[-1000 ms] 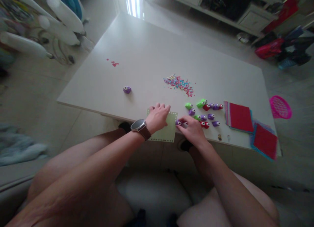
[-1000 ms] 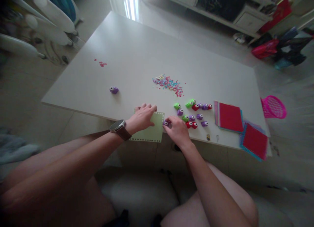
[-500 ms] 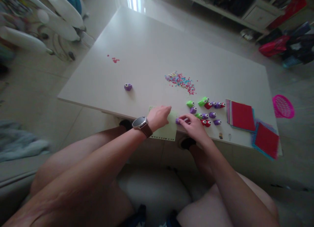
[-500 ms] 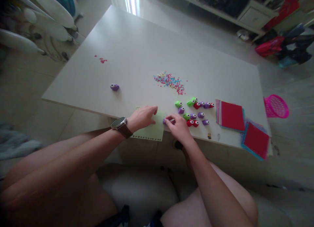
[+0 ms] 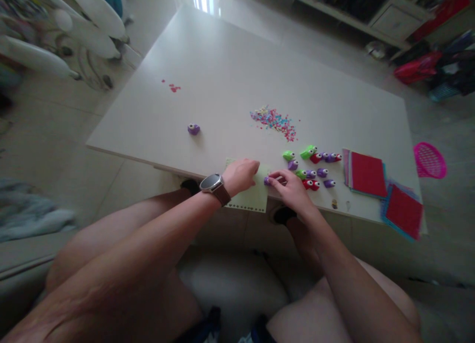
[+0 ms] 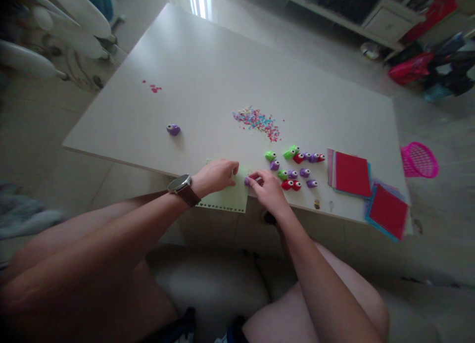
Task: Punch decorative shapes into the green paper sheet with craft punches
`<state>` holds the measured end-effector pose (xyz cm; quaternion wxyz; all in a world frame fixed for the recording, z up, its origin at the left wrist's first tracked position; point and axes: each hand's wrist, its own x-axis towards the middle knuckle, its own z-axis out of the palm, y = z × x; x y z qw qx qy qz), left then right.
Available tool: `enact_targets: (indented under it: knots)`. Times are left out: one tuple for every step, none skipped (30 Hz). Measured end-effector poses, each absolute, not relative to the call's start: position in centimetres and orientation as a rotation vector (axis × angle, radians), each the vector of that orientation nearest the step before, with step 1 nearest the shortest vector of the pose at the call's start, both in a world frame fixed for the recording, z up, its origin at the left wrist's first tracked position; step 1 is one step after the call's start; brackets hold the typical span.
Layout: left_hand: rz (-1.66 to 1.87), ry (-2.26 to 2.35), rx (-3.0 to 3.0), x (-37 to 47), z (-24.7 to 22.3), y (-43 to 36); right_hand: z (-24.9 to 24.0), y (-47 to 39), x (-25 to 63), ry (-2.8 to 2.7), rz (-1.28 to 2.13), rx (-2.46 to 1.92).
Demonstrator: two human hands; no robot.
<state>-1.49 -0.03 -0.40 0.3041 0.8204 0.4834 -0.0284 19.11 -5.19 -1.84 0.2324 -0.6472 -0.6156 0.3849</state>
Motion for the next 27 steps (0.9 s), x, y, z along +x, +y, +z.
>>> enact_targets:
  knots:
    - [-0.077, 1.282, 2.171, -1.5, -0.4, 0.0, -1.8, -5.2, 19.0, -1.694, 1.048, -1.779]
    - [-0.081, 1.283, 2.169, -1.5, -0.4, 0.0, -1.8, -5.1, 18.9, -1.694, 1.037, -1.784]
    - [-0.086, 1.282, 2.167, -1.5, -0.4, 0.1, -1.7, -5.1, 18.8, -1.691, 1.029, -1.791]
    - [-0.093, 1.279, 2.163, -1.5, -0.4, 0.1, -1.7, -5.0, 18.7, -1.684, 1.027, -1.803]
    - [-0.098, 1.274, 2.157, -1.4, -0.4, 0.2, -1.6, -4.9, 18.6, -1.673, 1.034, -1.824]
    - [-0.104, 1.267, 2.148, -1.4, -0.4, 0.4, -1.5, -4.8, 18.4, -1.659, 1.051, -1.855]
    - [-0.112, 1.259, 2.134, -1.3, -0.4, 0.5, -1.4, -4.6, 18.3, -1.645, 1.073, -1.892]
    - [-0.123, 1.251, 2.117, -1.3, -0.4, 0.6, -1.2, -4.4, 18.2, -1.636, 1.095, -1.932]
    - [-0.134, 1.245, 2.098, -1.2, -0.5, 0.8, -1.1, -4.2, 18.0, -1.632, 1.114, -1.971]
    - [-0.144, 1.240, 2.082, -1.2, -0.6, 0.9, -1.0, -4.0, 17.9, -1.633, 1.128, -2.005]
    - [-0.154, 1.236, 2.071, -1.1, -0.8, 1.0, -0.8, -3.8, 17.8, -1.641, 1.134, -2.032]
    - [-0.162, 1.235, 2.066, -1.1, -0.9, 1.1, -0.7, -3.5, 17.8, -1.653, 1.132, -2.056]
    - [-0.166, 1.237, 2.066, -1.0, -1.1, 1.2, -0.6, -3.3, 17.7, -1.666, 1.129, -2.077]
    - [-0.168, 1.241, 2.069, -1.0, -1.2, 1.2, -0.5, -3.1, 17.7, -1.678, 1.130, -2.096]
    - [-0.170, 1.245, 2.074, -1.0, -1.3, 1.2, -0.4, -2.9, 17.7, -1.687, 1.136, -2.109]
    - [-0.172, 1.250, 2.081, -1.0, -1.4, 1.2, -0.3, -2.7, 17.8, -1.696, 1.148, -2.114]
    - [-0.174, 1.253, 2.089, -0.9, -1.4, 1.1, -0.2, -2.5, 17.8, -1.703, 1.165, -2.112]
    - [-0.179, 1.254, 2.097, -0.9, -1.4, 1.1, -0.2, -2.3, 17.8, -1.708, 1.184, -2.109]
    - [-0.188, 1.256, 2.103, -0.9, -1.3, 1.1, -0.1, -2.2, 17.8, -1.714, 1.197, -2.110]
    - [-0.200, 1.261, 2.108, -0.8, -1.2, 1.0, -0.1, -2.1, 17.8, -1.718, 1.204, -2.118]
    - [-0.212, 1.267, 2.110, -0.8, -1.1, 1.0, 0.0, -2.0, 17.7, -1.723, 1.205, -2.130]
    - [-0.225, 1.273, 2.109, -0.8, -1.0, 1.0, 0.0, -2.0, 17.6, -1.733, 1.195, -2.142]
    - [-0.237, 1.278, 2.108, -0.7, -0.9, 1.0, 0.0, -2.0, 17.4, -1.746, 1.170, -2.152]
    - [-0.244, 1.278, 2.107, -0.7, -0.8, 1.0, 0.0, -2.0, 17.3, -1.761, 1.140, -2.153]
    - [-0.250, 1.273, 2.107, -0.7, -0.8, 1.1, 0.0, -2.1, 17.1, -1.775, 1.115, -2.148]
    - [-0.256, 1.266, 2.108, -0.7, -0.8, 1.1, 0.1, -2.1, 17.1, -1.786, 1.102, -2.140]
    - [-0.260, 1.260, 2.114, -0.7, -0.8, 1.1, 0.1, -2.2, 17.1, -1.788, 1.104, -2.131]
